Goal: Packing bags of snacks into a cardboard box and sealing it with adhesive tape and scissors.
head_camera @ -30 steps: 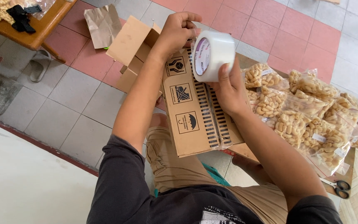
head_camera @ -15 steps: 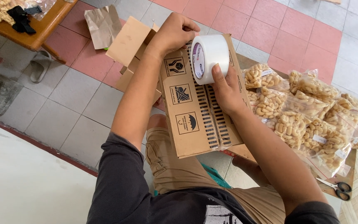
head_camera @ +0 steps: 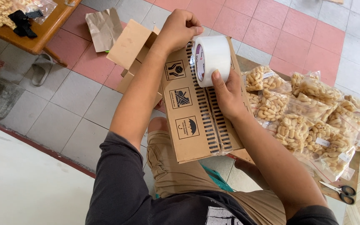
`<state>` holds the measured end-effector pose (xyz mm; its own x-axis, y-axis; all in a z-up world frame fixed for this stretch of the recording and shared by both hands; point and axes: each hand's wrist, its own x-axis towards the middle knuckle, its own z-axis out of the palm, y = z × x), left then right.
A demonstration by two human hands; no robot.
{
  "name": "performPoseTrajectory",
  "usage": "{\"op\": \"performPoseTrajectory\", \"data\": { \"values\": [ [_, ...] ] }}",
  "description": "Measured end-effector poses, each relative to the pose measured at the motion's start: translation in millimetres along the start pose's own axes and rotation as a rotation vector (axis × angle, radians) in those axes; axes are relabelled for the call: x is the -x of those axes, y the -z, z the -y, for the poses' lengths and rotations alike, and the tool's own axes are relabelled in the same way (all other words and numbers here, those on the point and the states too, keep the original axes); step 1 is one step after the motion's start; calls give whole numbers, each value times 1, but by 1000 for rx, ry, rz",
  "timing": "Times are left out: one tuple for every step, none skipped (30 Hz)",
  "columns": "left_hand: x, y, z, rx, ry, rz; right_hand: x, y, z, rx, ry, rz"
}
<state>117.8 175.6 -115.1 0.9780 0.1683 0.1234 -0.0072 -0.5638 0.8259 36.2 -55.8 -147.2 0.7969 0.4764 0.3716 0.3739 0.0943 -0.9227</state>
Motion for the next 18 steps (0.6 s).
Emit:
{"op": "performPoseTrajectory", "data": {
  "values": [
    [-3,-1,2,2,3,-3,0,-1,4,0,-1,4],
    [-5,-3,4,-11,3,-14,0,-2,8,27,-12,2],
    [-7,-5,5,-24,3,-26,-1,-4,12,54,-23,-1],
    [-6,-6,5,-21,6,-28,-1,-4,10,55,-25,3],
    [-5,-7,4,-49,59,-15,0,-4,8,79,-28,-17],
    [-5,-8,2,-78,109,-2,-1,-4,7,103,-30,-38],
    [-4,-8,2,-75,109,-4,-1,-5,15,106,-30,-36],
    [-4,-8,2,-78,135,20,-2,-6,22,155,-10,-58],
    [-3,-8,2,-81,161,44,-3,-6,30,205,10,-81],
    [-6,-9,3,-78,165,43,-1,-5,29,206,7,-77],
    [-8,-11,4,-64,148,45,0,-4,28,173,-53,-93],
    [-9,-11,6,-50,134,43,1,-2,27,140,-113,-103],
    [-3,-11,-1,-46,142,38,2,-3,28,140,-117,-94],
    [1,-10,-9,-80,172,36,2,-3,30,118,-90,-115],
    [5,-8,-17,-114,203,34,1,-3,32,97,-64,-137],
    [4,-9,-13,-113,205,31,2,-4,32,97,-63,-133],
    [3,-10,-10,-85,167,11,3,-5,31,20,-73,-132],
    [3,-11,-7,-56,129,-7,4,-5,31,-56,-85,-132]
  ]
}}
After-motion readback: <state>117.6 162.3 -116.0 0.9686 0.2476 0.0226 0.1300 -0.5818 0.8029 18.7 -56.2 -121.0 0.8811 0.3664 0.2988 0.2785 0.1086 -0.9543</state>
